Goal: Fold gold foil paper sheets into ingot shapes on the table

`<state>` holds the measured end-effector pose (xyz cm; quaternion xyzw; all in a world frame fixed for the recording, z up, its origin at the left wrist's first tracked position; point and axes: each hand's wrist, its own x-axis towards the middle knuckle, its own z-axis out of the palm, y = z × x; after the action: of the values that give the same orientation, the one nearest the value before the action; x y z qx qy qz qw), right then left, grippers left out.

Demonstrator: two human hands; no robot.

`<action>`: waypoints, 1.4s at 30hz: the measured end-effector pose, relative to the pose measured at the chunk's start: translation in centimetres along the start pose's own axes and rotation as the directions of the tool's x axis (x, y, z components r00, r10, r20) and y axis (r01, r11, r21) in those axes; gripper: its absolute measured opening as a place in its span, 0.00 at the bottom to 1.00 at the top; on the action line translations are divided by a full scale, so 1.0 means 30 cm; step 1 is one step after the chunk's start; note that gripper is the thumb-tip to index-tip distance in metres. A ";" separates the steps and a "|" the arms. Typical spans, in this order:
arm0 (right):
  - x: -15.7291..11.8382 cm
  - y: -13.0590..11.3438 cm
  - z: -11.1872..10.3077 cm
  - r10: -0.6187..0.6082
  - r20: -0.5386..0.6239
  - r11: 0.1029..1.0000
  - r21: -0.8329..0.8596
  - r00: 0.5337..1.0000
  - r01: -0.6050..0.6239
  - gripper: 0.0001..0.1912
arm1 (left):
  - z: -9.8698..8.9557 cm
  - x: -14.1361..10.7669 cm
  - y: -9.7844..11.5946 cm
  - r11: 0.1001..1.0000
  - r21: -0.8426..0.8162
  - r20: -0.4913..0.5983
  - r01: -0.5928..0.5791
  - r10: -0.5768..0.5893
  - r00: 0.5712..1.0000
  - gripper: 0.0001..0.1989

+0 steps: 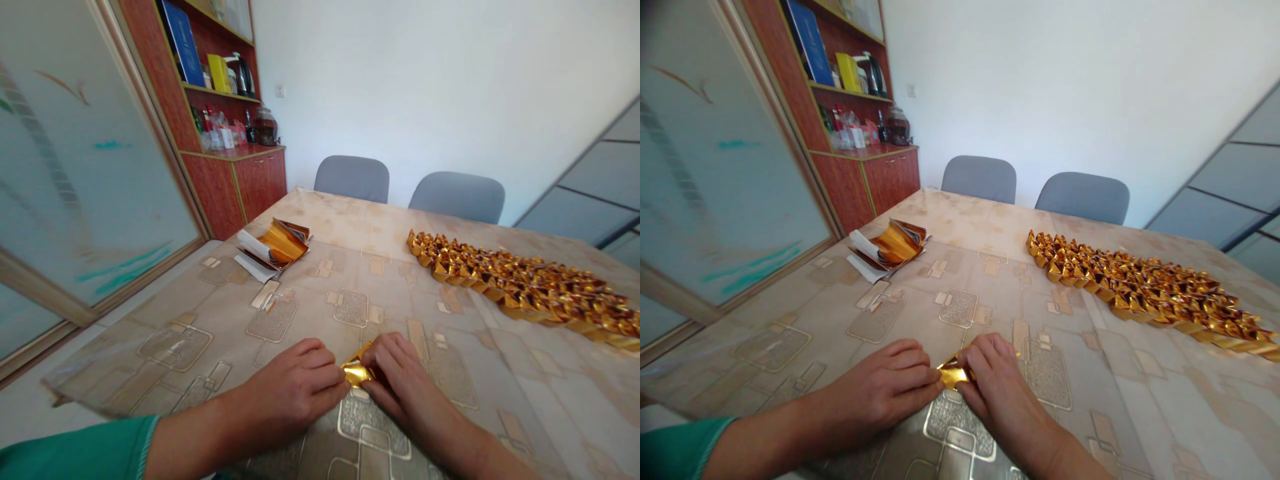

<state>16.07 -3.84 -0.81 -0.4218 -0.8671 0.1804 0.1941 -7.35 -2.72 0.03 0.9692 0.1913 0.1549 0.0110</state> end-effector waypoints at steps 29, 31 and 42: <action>-0.015 0.076 -0.049 0.249 -0.176 0.857 0.499 0.952 -0.132 0.12 | 0.020 0.115 0.032 0.945 -0.066 0.012 0.320 -0.320 0.947 0.07; -0.009 0.090 -0.045 0.247 -0.233 0.913 0.382 0.941 -0.145 0.14 | 0.039 0.136 0.030 0.937 -0.061 0.003 0.345 -0.346 0.938 0.07; 0.014 0.097 -0.056 0.263 -0.150 0.962 0.114 0.953 -0.248 0.09 | 0.059 0.134 0.013 0.869 -0.260 -0.055 0.421 -0.448 0.892 0.10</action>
<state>18.58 -1.57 -0.69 -0.5342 -0.7769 0.2092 0.2593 -3.14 -1.53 -0.44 0.8821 0.3847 0.2251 0.1524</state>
